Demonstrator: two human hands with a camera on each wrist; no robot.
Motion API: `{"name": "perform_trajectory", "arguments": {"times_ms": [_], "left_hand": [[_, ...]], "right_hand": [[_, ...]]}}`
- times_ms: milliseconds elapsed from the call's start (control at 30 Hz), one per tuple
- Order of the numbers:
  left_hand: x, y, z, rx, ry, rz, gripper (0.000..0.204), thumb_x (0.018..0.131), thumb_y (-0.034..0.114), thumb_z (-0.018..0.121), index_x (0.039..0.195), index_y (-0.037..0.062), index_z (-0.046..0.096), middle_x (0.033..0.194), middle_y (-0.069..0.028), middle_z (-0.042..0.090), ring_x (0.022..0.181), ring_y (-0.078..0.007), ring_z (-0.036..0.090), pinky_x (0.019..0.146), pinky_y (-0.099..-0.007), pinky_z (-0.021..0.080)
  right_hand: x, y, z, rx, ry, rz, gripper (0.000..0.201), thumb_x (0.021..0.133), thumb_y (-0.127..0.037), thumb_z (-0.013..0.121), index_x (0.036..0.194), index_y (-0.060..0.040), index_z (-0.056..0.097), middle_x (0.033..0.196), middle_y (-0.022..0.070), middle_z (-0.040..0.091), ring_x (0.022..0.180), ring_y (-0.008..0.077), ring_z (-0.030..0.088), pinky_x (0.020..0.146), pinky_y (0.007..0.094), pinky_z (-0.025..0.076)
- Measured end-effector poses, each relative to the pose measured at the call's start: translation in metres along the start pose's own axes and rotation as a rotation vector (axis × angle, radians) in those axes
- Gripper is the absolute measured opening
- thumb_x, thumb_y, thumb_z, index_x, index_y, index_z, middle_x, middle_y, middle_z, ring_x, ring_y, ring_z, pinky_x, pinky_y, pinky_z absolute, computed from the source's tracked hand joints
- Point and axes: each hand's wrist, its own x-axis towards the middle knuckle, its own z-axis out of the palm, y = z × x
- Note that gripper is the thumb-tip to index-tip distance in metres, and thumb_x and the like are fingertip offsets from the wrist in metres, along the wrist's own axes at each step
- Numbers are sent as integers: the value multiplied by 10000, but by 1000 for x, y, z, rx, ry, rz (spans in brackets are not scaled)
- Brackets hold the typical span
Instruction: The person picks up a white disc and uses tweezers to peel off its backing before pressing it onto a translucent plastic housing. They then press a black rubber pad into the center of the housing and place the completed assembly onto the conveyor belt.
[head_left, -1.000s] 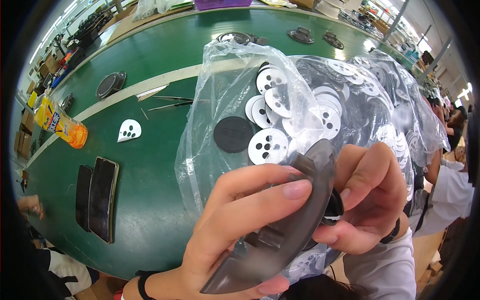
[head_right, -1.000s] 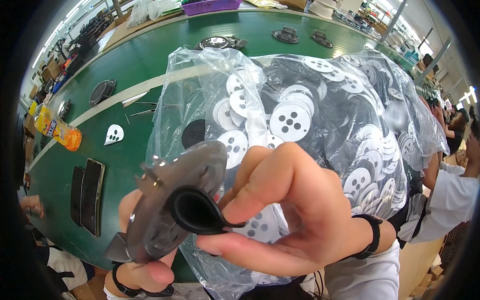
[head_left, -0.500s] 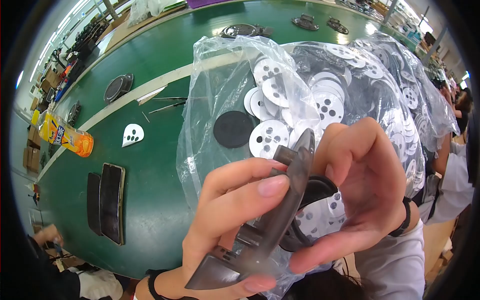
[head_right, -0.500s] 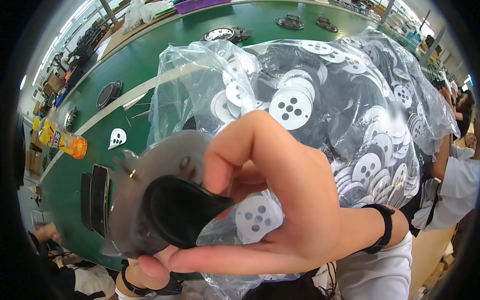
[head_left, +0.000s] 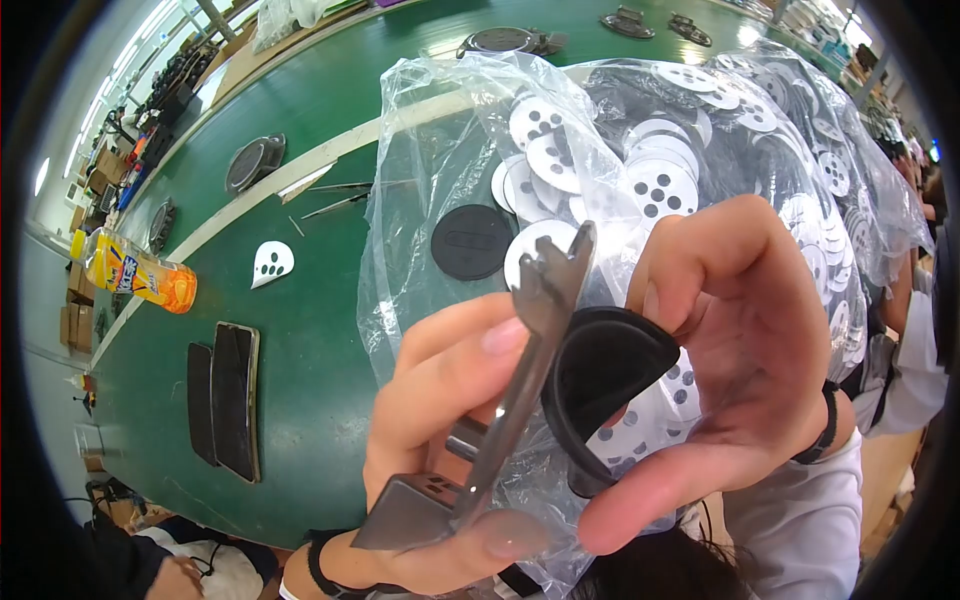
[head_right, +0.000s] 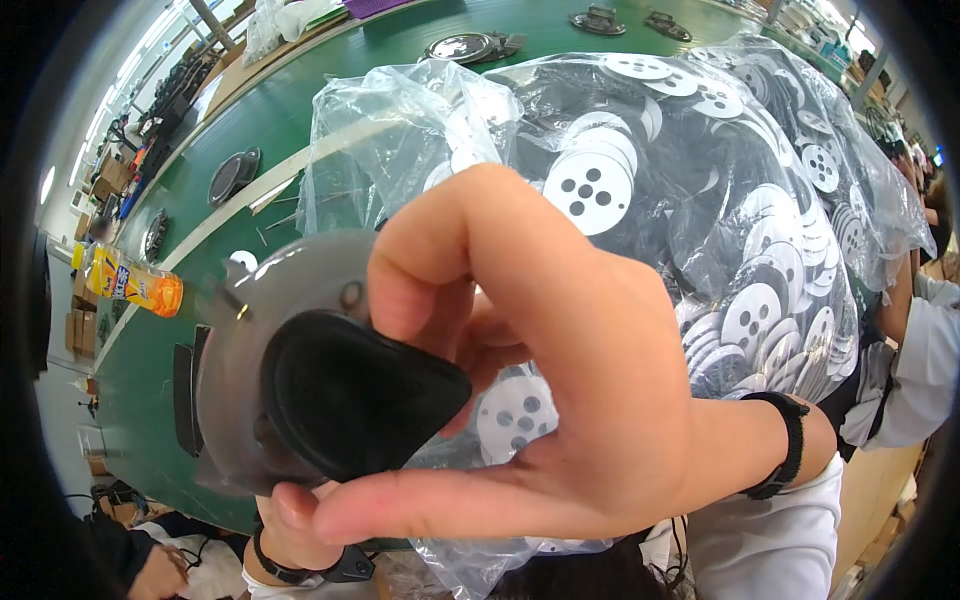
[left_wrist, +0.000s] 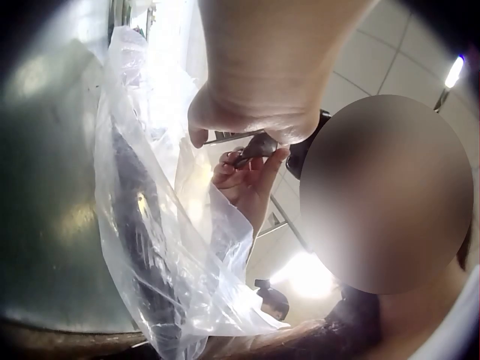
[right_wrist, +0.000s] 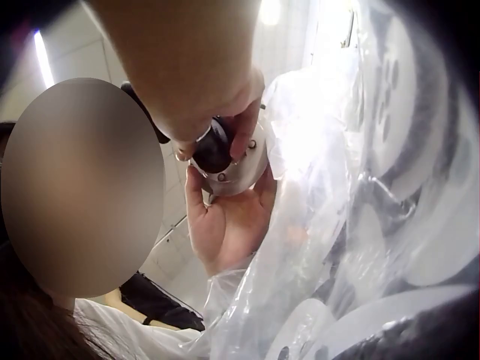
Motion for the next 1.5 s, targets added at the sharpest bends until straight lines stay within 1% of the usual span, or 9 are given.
{"name": "perform_trajectory", "arguments": {"times_ms": [233,333,667,733,867,1100,1200,1267,1500], "left_hand": [[14,2,0,-16,-176,74,811,737,364,686,1345,37,260,1329,-141,351,1194,-252,391,995,-387,319],[18,3,4,-57,-266,97,914,694,440,718,1360,42,235,1355,-136,333,1236,-255,355,1041,-406,268],[11,14,11,-130,-185,-118,922,688,466,706,1347,7,255,1365,-159,313,1240,-267,351,1044,-406,255],[9,14,13,-153,-127,-141,873,709,432,690,1337,-7,271,1353,-177,319,1234,-276,355,1034,-401,258],[7,14,20,-195,-17,-183,776,751,362,657,1316,-34,304,1328,-212,331,1222,-296,362,1013,-389,265],[14,-1,20,-287,82,-158,723,779,326,636,1303,-59,321,1311,-249,345,1217,-318,361,1006,-391,252],[20,-12,6,-33,-281,131,724,770,314,642,1299,-65,323,1313,-250,344,1219,-320,358,1009,-387,246],[11,0,24,-149,-6,-10,704,762,262,641,1297,-68,324,1314,-253,345,1217,-321,361,1008,-388,249],[7,13,19,-182,-30,-171,689,713,128,644,1291,-76,329,1307,-265,357,1223,-329,360,1010,-389,251]], "right_hand": [[1,1,-3,-14,-30,-93,315,733,1,703,922,58,457,841,96,564,748,97,571,642,198,448],[-12,22,7,138,174,-157,310,729,-7,710,906,51,463,809,91,563,724,95,563,635,196,440],[-7,23,4,143,136,-254,269,714,8,703,853,27,473,734,64,549,641,74,509,578,183,390],[-10,12,0,163,151,9,272,707,-3,709,841,16,473,704,52,542,623,65,496,563,180,380],[-4,10,15,209,213,-117,263,713,-29,710,833,2,478,712,44,550,632,59,502,574,173,385],[-5,1,18,227,352,159,227,729,-90,707,772,-24,495,697,23,585,609,30,513,572,148,403],[-5,1,19,234,365,171,225,728,-90,708,767,-28,496,687,17,584,603,26,513,567,147,402],[-7,5,17,228,376,171,223,728,-89,707,768,-30,496,686,16,582,606,26,513,570,147,401],[2,-8,24,140,373,39,222,728,-70,702,786,-32,491,719,20,578,631,32,510,580,153,392]]}}
